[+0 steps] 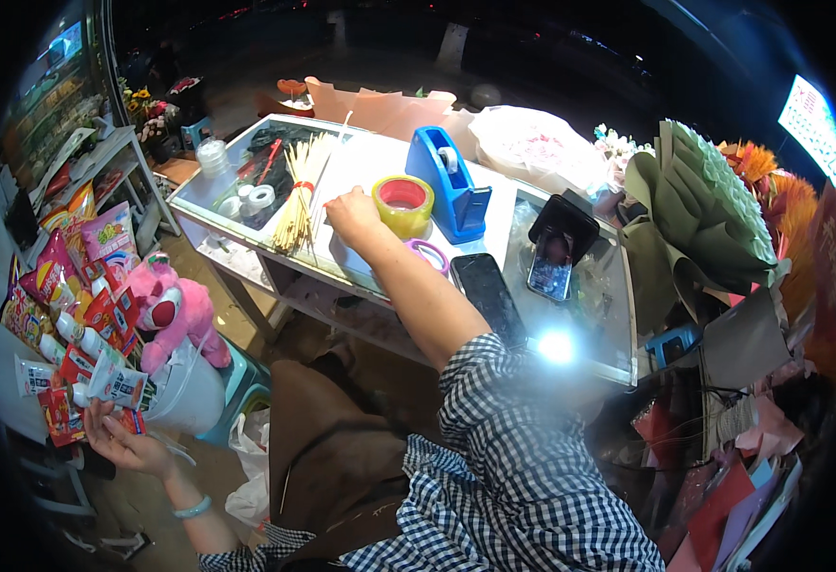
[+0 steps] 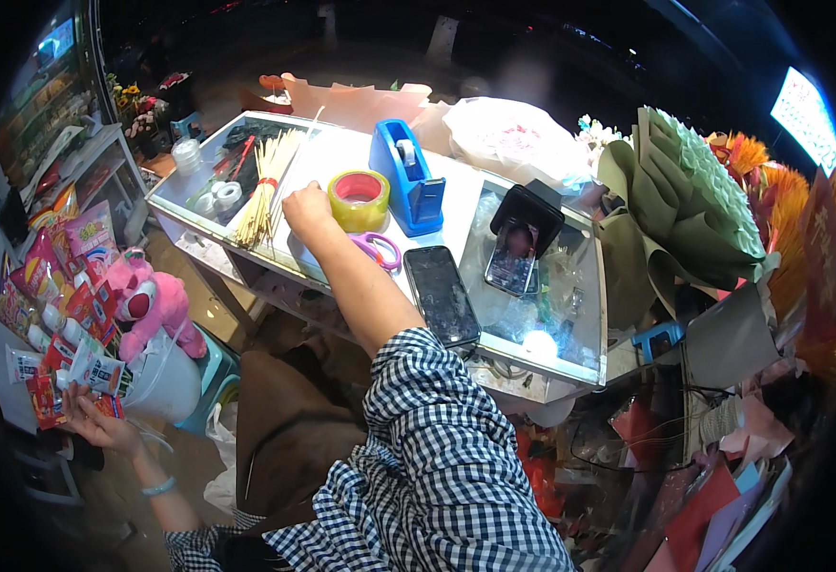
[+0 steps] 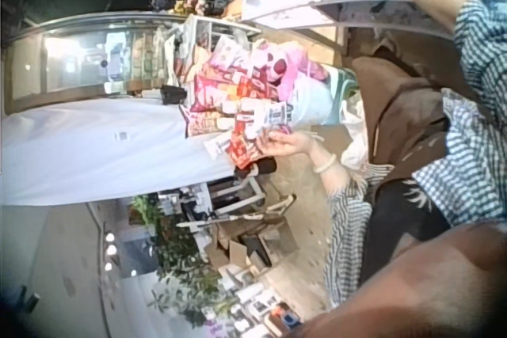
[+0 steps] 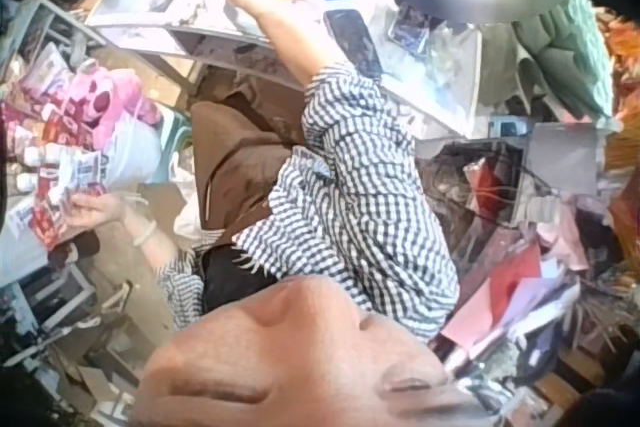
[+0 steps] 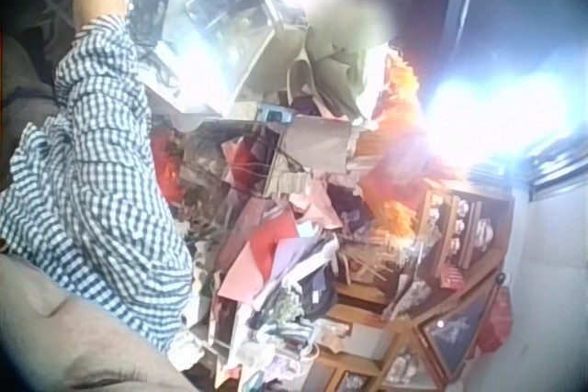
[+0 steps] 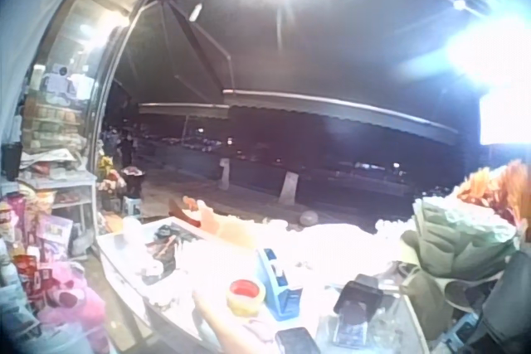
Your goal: The person assembles a snack bouquet by inserting wooden skewers into small snack packets and arranging them into a floral-style bouquet. They use scissors to trim skewers and tape to secure items, then place the assembled bouquet into a bucket.
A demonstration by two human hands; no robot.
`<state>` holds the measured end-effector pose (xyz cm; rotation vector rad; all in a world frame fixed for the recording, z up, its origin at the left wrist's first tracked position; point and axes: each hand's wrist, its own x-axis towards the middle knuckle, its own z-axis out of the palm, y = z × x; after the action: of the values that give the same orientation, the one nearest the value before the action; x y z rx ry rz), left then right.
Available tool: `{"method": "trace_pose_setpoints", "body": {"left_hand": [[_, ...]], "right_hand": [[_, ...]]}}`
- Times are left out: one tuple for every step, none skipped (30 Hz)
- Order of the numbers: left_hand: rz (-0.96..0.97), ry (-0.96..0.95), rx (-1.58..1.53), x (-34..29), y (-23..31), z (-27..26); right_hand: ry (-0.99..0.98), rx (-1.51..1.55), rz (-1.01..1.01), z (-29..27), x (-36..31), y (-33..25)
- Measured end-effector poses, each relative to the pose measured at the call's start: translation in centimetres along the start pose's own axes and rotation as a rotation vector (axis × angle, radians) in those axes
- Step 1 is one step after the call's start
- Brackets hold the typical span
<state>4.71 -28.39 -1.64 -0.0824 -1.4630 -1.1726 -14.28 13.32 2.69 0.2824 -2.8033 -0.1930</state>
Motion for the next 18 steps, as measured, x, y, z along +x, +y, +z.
{"method": "trace_pose_setpoints", "body": {"left_hand": [[0.022,-0.030,-0.007,-0.1,0.5,0.2],[-0.020,-0.030,-0.103,-0.5,1.0,0.7],[-0.008,-0.092,-0.102,-1.0,1.5,1.2],[-0.024,-0.150,-0.136,-1.6,2.1,1.8],[-0.061,-0.217,-0.193,-2.2,2.7,2.5],[-0.064,-0.281,-0.126,-2.8,3.6,3.2],[-0.164,-0.368,-0.093,-3.5,4.4,4.2],[-0.188,-0.476,-0.146,-4.4,5.4,5.3],[-0.290,-0.599,-0.144,-5.1,6.4,6.5],[-0.340,-0.741,-0.198,-5.8,7.4,7.7],[-0.366,-0.826,-0.247,-6.4,8.5,8.8],[-0.411,-0.910,-0.270,-6.9,9.5,9.6],[-0.427,-0.968,-0.348,-7.4,10.5,10.4],[-0.460,-1.021,-0.399,-7.8,11.3,11.0],[-0.500,-1.073,-0.424,-8.1,11.9,11.4],[-0.501,-1.150,-0.416,-8.2,12.2,11.7],[-0.485,-1.217,-0.393,-8.3,12.3,11.9],[-0.617,-1.187,-0.402,-8.6,12.5,11.9]], "right_hand": [[-0.018,0.016,0.028,-0.5,-0.1,-0.1],[0.057,0.023,0.013,-1.1,-0.4,-0.1],[0.094,0.017,0.008,-2.0,-0.8,-0.1],[0.113,0.006,0.011,-3.0,-1.4,-0.2],[0.174,0.066,-0.016,-4.1,-2.3,-0.5],[0.219,0.121,-0.037,-5.3,-3.5,-0.7],[0.273,0.162,-0.064,-6.6,-4.9,-1.0],[0.238,0.289,-0.146,-7.8,-6.5,-1.3],[0.238,0.402,-0.248,-8.9,-8.3,-1.7],[0.140,0.448,-0.301,-9.9,-10.1,-2.2],[0.140,0.527,-0.401,-10.7,-12.0,-2.7],[0.012,0.539,-0.427,-11.4,-13.4,-3.2],[-0.012,0.596,-0.497,-11.9,-14.6,-3.6],[-0.109,0.610,-0.523,-12.1,-15.4,-4.0],[-0.171,0.648,-0.559,-12.2,-16.2,-4.4],[-0.226,0.627,-0.601,-12.1,-16.5,-4.7],[-0.228,0.697,-0.610,-11.9,-16.8,-5.1],[-0.180,0.735,-0.612,-11.7,-16.9,-5.4]]}}
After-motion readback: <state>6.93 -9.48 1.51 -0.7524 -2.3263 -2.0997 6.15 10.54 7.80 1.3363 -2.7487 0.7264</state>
